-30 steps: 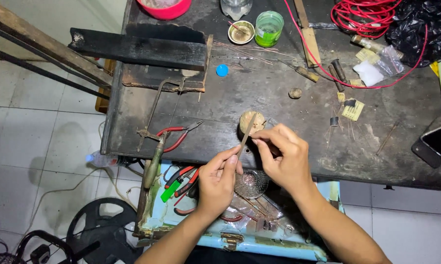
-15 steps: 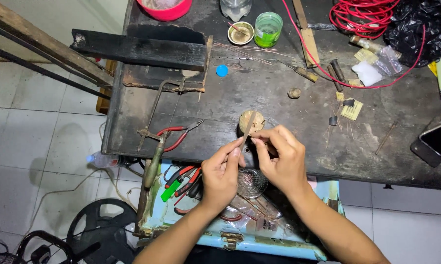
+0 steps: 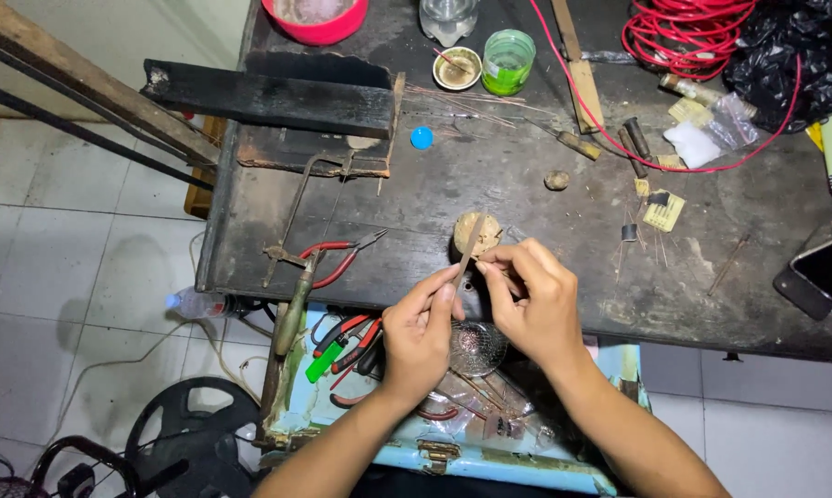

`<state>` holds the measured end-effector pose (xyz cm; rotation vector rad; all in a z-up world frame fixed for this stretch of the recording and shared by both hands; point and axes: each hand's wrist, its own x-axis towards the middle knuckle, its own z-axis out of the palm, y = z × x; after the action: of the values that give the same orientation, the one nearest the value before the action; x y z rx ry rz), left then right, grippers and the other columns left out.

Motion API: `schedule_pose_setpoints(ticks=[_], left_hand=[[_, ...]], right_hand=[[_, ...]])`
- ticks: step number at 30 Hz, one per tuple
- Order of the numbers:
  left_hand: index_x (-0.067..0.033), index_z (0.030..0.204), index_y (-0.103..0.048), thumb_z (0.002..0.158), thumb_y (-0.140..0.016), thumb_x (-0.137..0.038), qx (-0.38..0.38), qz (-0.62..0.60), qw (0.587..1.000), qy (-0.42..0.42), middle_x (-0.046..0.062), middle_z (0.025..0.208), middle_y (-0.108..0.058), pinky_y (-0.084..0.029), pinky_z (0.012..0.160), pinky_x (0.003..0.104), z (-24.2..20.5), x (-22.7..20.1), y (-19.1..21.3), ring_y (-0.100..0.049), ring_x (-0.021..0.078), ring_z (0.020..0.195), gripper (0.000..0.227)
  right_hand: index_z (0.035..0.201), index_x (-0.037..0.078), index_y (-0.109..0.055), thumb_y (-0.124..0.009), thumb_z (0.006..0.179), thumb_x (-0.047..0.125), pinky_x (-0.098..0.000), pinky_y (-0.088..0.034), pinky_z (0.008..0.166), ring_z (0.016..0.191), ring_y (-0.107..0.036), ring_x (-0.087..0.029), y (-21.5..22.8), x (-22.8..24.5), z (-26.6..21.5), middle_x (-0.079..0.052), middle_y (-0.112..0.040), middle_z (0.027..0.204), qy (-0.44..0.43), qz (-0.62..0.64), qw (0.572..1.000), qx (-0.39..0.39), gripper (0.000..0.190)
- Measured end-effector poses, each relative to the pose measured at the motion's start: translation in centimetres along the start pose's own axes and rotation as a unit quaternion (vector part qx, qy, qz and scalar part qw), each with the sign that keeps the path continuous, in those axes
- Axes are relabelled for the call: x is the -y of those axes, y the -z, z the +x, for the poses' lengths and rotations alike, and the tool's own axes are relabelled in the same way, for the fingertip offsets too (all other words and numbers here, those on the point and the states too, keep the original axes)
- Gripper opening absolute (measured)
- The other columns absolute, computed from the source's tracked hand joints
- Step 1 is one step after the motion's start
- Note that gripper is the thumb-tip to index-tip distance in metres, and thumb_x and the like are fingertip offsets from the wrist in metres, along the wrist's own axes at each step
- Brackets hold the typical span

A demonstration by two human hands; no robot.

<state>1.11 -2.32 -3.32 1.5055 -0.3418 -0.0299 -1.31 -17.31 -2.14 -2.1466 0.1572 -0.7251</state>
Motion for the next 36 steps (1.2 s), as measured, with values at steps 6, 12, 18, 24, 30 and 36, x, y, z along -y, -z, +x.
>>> schedule_pose_setpoints(ticks=[6, 12, 18, 24, 30, 36], left_hand=[[0.0024, 0.129, -0.067, 0.104, -0.055, -0.011, 0.028, -0.005, 0.995, 0.1, 0.006, 0.075, -0.065, -0.039, 0.045, 0.022, -2.8, -0.4, 2.0, -0.046, 0.0065, 0.05, 0.031], [0.0038, 0.129, -0.066, 0.103, -0.055, -0.008, 0.051, 0.012, 0.997, 0.063, 0.008, 0.076, -0.065, -0.055, 0.068, 0.027, -2.1, -0.1, 1.8, -0.064, 0.0151, 0.072, 0.03], [0.0013, 0.127, -0.068, 0.104, -0.055, -0.009, 0.042, 0.025, 0.998, 0.029, 0.008, 0.075, -0.065, -0.051, 0.06, 0.023, -0.7, -0.9, 1.2, -0.062, 0.0123, 0.068, 0.029], [0.0004, 0.131, -0.065, 0.101, -0.059, -0.009, 0.044, 0.129, 0.991, -0.009, 0.006, 0.076, -0.073, -0.051, 0.048, 0.021, -3.0, -0.7, 3.6, -0.064, 0.0077, 0.056, 0.032], [0.0018, 0.13, -0.066, 0.102, -0.057, -0.011, 0.072, 0.045, 0.995, 0.059, 0.01, 0.08, -0.073, -0.056, 0.056, 0.022, -3.9, 0.1, 4.4, -0.067, 0.0126, 0.067, 0.032], [0.0044, 0.129, -0.067, 0.101, -0.057, -0.01, 0.084, 0.018, 0.992, 0.095, 0.009, 0.075, -0.066, -0.054, 0.061, 0.026, -2.0, -0.1, 3.2, -0.064, 0.0144, 0.068, 0.033]], right_hand=[[0.092, 0.006, -0.069, -0.07, 0.095, 0.008, -0.0298, -0.048, 0.065, 0.07, -0.064, -0.017, 0.8, 0.4, 0.5, -0.006, -0.064, 0.079, -0.004, -0.014, 0.998, 0.059, 0.003], [0.092, 0.005, -0.071, -0.07, 0.092, 0.005, -0.0295, -0.049, 0.064, 0.067, -0.063, -0.017, 0.8, 0.5, 0.6, -0.007, -0.065, 0.078, -0.019, -0.004, 0.998, 0.063, 0.001], [0.091, 0.006, -0.07, -0.071, 0.094, 0.009, -0.0311, -0.048, 0.064, 0.065, -0.061, -0.018, 0.9, 0.4, 0.6, -0.006, -0.06, 0.071, -0.013, -0.017, 0.998, 0.062, 0.005], [0.086, 0.006, -0.07, -0.074, 0.093, 0.011, -0.0268, -0.038, 0.052, 0.055, -0.046, -0.011, 0.7, 0.0, 0.5, -0.002, -0.058, 0.069, -0.049, -0.001, 0.996, 0.068, 0.009], [0.086, 0.007, -0.071, -0.073, 0.094, 0.012, -0.027, -0.036, 0.052, 0.055, -0.043, -0.01, 0.8, 0.0, 0.6, -0.001, -0.055, 0.066, -0.069, 0.004, 0.995, 0.073, 0.01], [0.085, 0.007, -0.07, -0.075, 0.092, 0.012, -0.0256, -0.04, 0.051, 0.055, -0.049, -0.01, 0.7, -0.2, 0.6, -0.003, -0.065, 0.074, -0.06, 0.003, 0.996, 0.069, 0.01]])
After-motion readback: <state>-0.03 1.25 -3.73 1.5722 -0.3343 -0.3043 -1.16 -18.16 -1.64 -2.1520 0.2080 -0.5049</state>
